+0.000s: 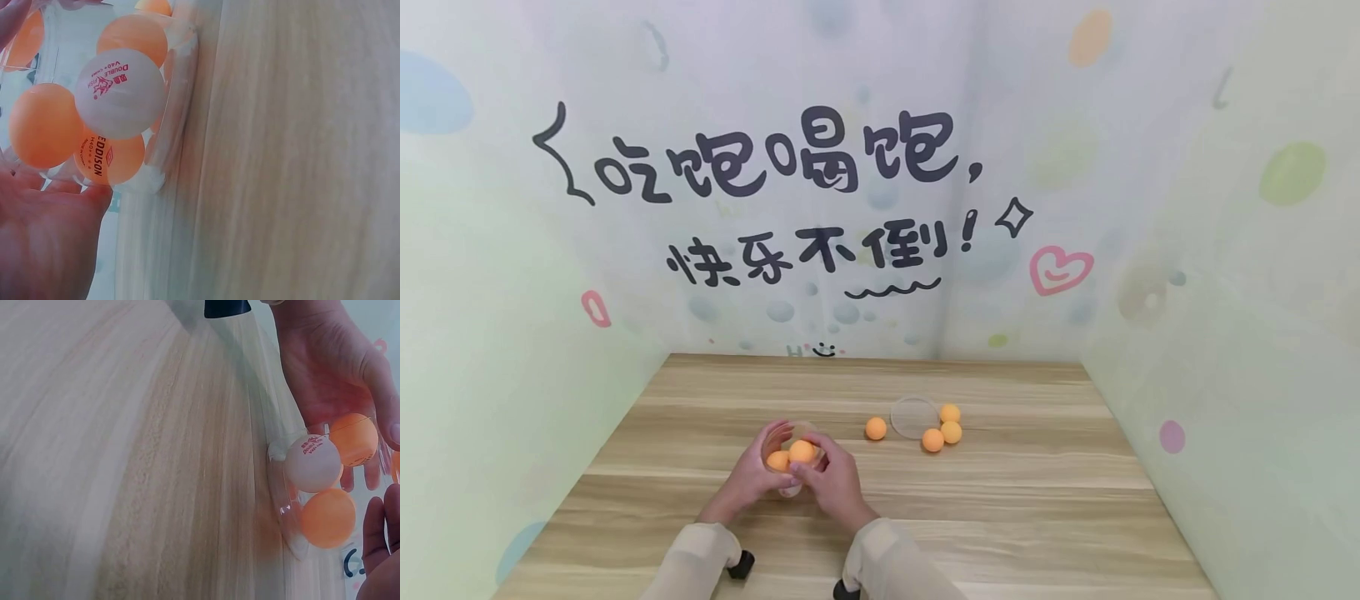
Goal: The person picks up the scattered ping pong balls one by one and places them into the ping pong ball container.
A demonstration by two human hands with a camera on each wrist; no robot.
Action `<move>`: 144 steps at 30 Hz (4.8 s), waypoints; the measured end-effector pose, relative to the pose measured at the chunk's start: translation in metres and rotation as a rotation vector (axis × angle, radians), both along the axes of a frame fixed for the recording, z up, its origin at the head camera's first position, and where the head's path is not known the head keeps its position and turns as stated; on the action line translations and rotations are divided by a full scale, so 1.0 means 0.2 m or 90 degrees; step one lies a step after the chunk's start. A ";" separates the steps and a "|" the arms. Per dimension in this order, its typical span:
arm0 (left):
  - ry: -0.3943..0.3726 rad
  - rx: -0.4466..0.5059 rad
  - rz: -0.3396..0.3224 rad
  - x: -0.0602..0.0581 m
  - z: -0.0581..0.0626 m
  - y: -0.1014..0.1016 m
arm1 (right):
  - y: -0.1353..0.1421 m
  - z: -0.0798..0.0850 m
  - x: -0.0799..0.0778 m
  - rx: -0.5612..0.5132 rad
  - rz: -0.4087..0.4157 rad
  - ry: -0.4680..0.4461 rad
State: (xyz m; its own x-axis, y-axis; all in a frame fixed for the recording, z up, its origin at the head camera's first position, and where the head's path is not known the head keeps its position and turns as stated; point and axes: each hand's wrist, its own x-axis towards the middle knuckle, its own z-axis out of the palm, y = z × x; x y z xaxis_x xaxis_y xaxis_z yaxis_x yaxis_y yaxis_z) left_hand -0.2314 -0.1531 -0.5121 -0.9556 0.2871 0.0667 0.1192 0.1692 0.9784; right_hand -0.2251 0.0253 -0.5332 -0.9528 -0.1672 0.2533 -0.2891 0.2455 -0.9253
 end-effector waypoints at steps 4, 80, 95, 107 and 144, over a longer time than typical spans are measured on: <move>0.003 0.002 -0.001 0.00 -0.01 0.00 | 0.00 -0.01 0.00 -0.003 -0.001 0.002; 0.010 -0.003 0.032 -0.08 -0.16 -0.01 | 0.24 -0.16 -0.09 0.213 -0.238 0.165; -0.008 -0.007 0.007 0.00 0.01 0.00 | 0.27 -0.16 -0.09 0.265 -0.196 0.135; -0.016 -0.012 0.010 0.00 0.00 0.00 | 0.28 -0.14 -0.10 0.297 -0.170 0.039; 0.015 0.004 0.026 -0.09 -0.17 -0.01 | 0.33 -0.18 -0.15 0.356 -0.141 0.023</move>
State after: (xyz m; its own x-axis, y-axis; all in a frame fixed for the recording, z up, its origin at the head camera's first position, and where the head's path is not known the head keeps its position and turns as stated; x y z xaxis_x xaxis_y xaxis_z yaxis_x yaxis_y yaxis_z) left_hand -0.2485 -0.1560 -0.5463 -0.9646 0.2478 0.0906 0.1347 0.1675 0.9766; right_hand -0.2558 0.0917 -0.5688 -0.9726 -0.0825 0.2172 -0.2042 0.7499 -0.6293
